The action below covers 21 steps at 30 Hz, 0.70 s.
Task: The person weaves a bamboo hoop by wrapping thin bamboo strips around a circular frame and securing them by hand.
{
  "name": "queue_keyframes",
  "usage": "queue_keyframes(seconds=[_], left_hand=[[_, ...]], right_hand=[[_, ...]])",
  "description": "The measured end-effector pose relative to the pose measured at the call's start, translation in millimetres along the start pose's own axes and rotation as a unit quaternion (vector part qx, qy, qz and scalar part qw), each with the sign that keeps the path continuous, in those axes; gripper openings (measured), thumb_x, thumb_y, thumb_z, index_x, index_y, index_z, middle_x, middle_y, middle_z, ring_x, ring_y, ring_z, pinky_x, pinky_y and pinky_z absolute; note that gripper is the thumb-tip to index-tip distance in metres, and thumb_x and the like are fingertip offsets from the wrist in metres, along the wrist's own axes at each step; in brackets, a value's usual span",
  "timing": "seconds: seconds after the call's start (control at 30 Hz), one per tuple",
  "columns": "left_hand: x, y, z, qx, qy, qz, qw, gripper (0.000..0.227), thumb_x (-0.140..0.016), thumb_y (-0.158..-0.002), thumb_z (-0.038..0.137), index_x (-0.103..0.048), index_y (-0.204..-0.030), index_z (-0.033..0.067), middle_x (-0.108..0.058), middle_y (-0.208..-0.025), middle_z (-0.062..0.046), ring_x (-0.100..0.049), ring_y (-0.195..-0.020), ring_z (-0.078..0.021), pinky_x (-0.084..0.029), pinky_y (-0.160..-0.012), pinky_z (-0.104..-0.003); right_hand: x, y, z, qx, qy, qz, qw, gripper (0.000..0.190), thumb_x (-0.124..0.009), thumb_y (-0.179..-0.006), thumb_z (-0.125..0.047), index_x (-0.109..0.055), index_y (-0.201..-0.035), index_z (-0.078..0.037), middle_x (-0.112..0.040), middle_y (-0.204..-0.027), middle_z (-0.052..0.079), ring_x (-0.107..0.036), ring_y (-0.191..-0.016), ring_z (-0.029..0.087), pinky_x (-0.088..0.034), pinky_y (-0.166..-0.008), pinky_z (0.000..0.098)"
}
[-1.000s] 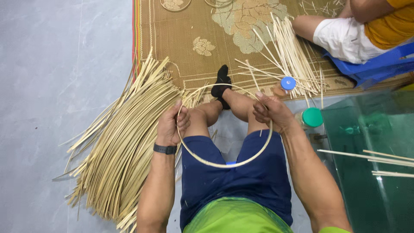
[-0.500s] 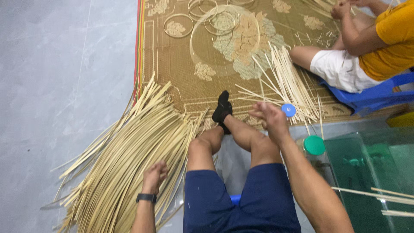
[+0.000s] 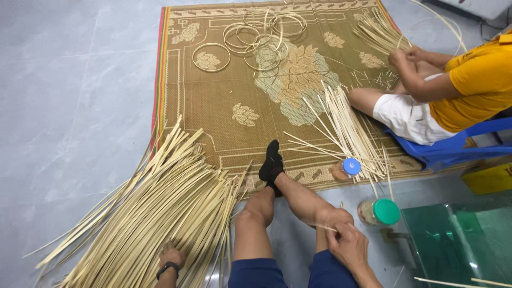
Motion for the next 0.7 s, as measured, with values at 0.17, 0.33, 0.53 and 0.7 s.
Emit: queue_keyframes(seconds=[0.17, 0.33, 0.53, 0.7], left_hand=[[-40.1, -10.2, -15.6, 0.109, 0.044, -0.022, 0.993, 0.071, -0.064, -0.088, 0.021, -0.038, -0.153, 0.0119, -0.030, -0.163, -0.014, -0.040, -0.143, -0.0355, -0.048, -0.109, -0.044], [-39.7, -24.2, -29.2, 0.114, 0.038, 0.056, 0.991, 0.043, -0.054, -0.098, 0.025, -0.056, -0.136, 0.0065, -0.055, -0.139, -0.021, -0.060, -0.120, -0.0380, -0.052, -0.097, -0.048], [-24.2, -2.1, -16.9, -0.019, 0.043, 0.127, 0.991, 0.021, -0.064, -0.087, 0.023, -0.075, -0.104, 0.0208, -0.069, -0.117, -0.005, -0.063, -0.113, -0.0287, -0.050, -0.093, -0.050], [56.5, 51.2, 26.3, -0.207, 0.263, 0.419, 0.844, 0.021, -0.070, -0.089, 0.009, -0.076, -0.109, 0.0127, -0.066, -0.097, -0.012, -0.061, -0.091, -0.0319, -0.050, -0.083, -0.044]], right_hand=[[-1.7, -9.4, -15.2, 0.019, 0.000, 0.002, 1.000, 0.021, -0.075, -0.077, -0.030, -0.071, -0.071, -0.011, -0.068, -0.070, 0.015, -0.067, -0.067, 0.038, -0.053, -0.060, 0.0492], [4.1, -9.6, -15.2, 0.007, 0.007, 0.008, 1.000, 0.021, -0.076, -0.074, -0.032, -0.073, -0.074, -0.012, -0.070, -0.070, 0.011, -0.069, -0.066, 0.036, -0.053, -0.060, 0.0483], [-11.7, -7.2, -0.8, -0.008, 0.026, -0.005, 1.000, 0.025, -0.074, -0.077, -0.034, -0.073, -0.070, -0.011, -0.070, -0.070, 0.013, -0.069, -0.068, 0.038, -0.054, -0.063, 0.0492], [-34.0, -4.5, 19.7, -0.007, -0.005, 0.037, 0.999, 0.038, -0.067, -0.088, -0.042, -0.075, -0.073, -0.007, -0.068, -0.070, 0.018, -0.068, -0.066, 0.039, -0.053, -0.062, 0.0488]])
Point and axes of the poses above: each hand's wrist, its own y-axis away from the middle knuckle, its own x-axis out of the back of the hand, z = x × y, the point moved 10 cm from there along -y, towards the middle knuckle
